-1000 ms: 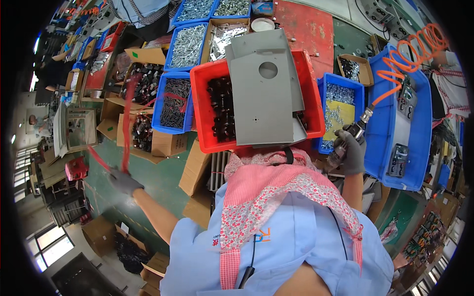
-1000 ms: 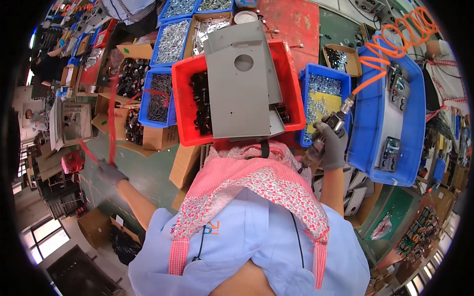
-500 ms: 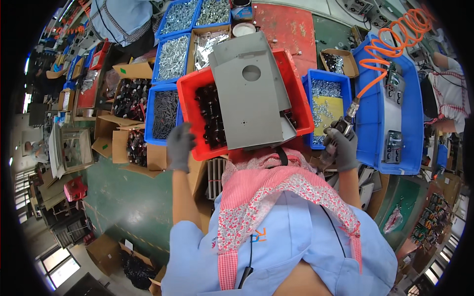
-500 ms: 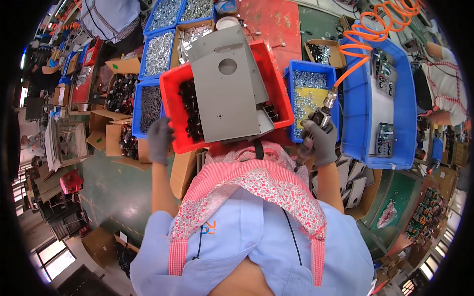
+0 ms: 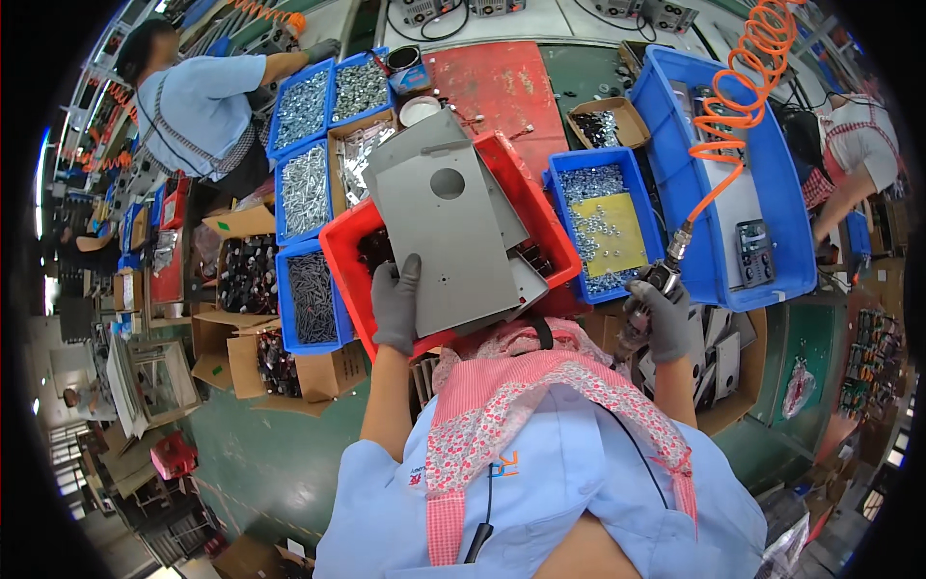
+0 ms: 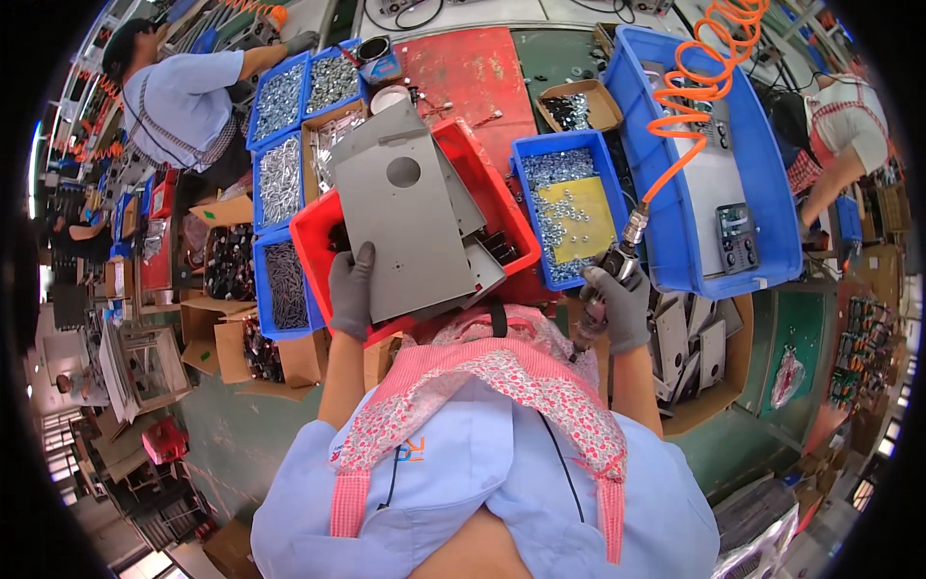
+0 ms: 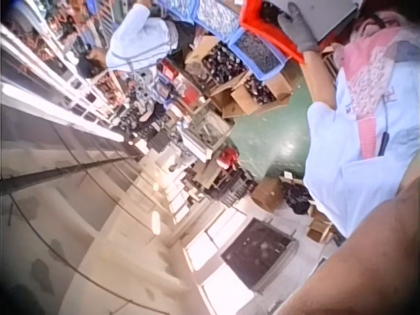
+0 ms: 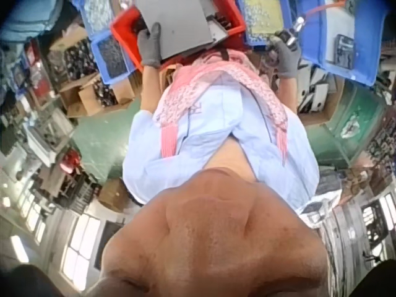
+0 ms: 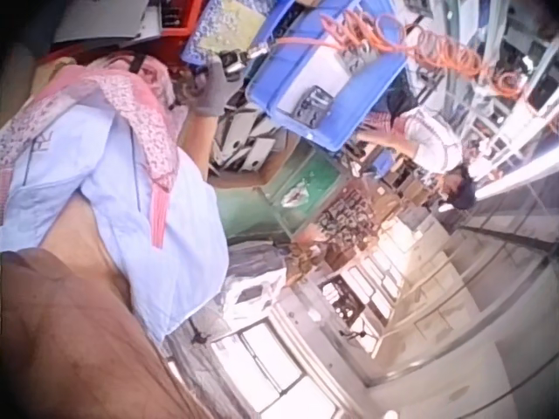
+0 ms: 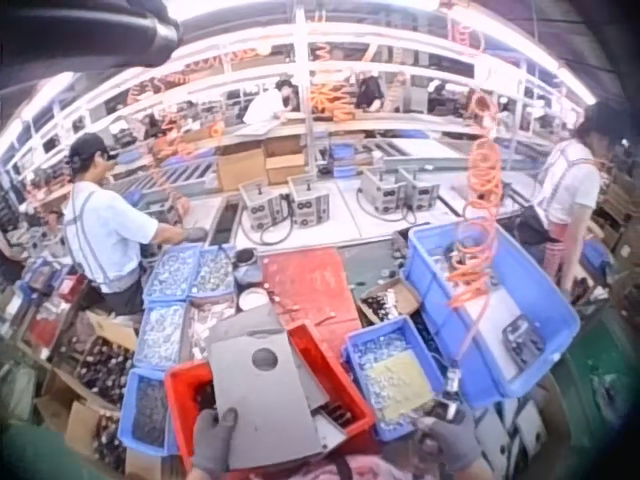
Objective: Assembling metal components and circuit boards using a pneumatic screwdriver.
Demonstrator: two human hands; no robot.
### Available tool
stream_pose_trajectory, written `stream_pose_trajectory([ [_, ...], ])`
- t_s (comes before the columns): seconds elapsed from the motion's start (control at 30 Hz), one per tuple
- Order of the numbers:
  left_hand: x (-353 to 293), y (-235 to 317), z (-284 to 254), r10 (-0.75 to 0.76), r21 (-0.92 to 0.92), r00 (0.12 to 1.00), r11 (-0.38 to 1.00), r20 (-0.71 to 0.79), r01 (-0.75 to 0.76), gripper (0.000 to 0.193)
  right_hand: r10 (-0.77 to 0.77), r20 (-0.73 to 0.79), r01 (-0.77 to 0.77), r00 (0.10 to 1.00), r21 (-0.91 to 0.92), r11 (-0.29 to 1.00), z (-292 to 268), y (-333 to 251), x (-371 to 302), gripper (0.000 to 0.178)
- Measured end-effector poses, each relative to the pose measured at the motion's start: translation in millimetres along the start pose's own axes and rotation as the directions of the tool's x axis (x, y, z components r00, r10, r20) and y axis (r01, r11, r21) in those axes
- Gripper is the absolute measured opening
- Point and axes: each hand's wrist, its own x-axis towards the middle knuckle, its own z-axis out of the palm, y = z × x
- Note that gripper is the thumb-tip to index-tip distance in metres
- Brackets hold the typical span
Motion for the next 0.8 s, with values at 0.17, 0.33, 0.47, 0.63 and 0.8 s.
stream_pose_trajectory([
  [0.17, -35.0, 71.6, -0.1, 0.160, -0.263, 0.976, 0.958, 0.146, -0.118, 0.035, 0.033, 0.085, -0.037, 0.996, 0.046, 0.998, 11.4, -18.3, -6.4, 0.022],
  [0.33, -55.1, 103.9, -0.1, 0.758, 0.362, 0.558, 0.443, 0.337, -0.820, 0.019, -0.013, 0.313, -0.054, 0.950, 0.204, 0.977, 32.7, -70.0, -32.6, 0.028],
  [0.47, -60.7, 109.1, 6.5, 0.835, 0.556, 0.226, -0.111, 0.501, -0.824, 0.005, -0.214, 0.431, 0.095, 0.876, 0.282, 0.955, 42.5, -79.1, -33.8, 0.035],
  [0.63, -54.6, 114.0, -2.0, 0.797, 0.380, -0.023, -0.313, 0.604, -0.870, 0.011, 0.075, 0.342, -0.052, 0.937, -0.076, 0.996, 78.7, -89.1, -17.9, 0.033],
  [0.8, -56.9, 105.9, 18.7, 0.901, 0.533, -0.068, -0.312, 0.427, -0.787, 0.039, 0.107, 0.460, -0.169, 0.882, 0.097, 0.981, 79.6, -64.4, -1.2, 0.037],
])
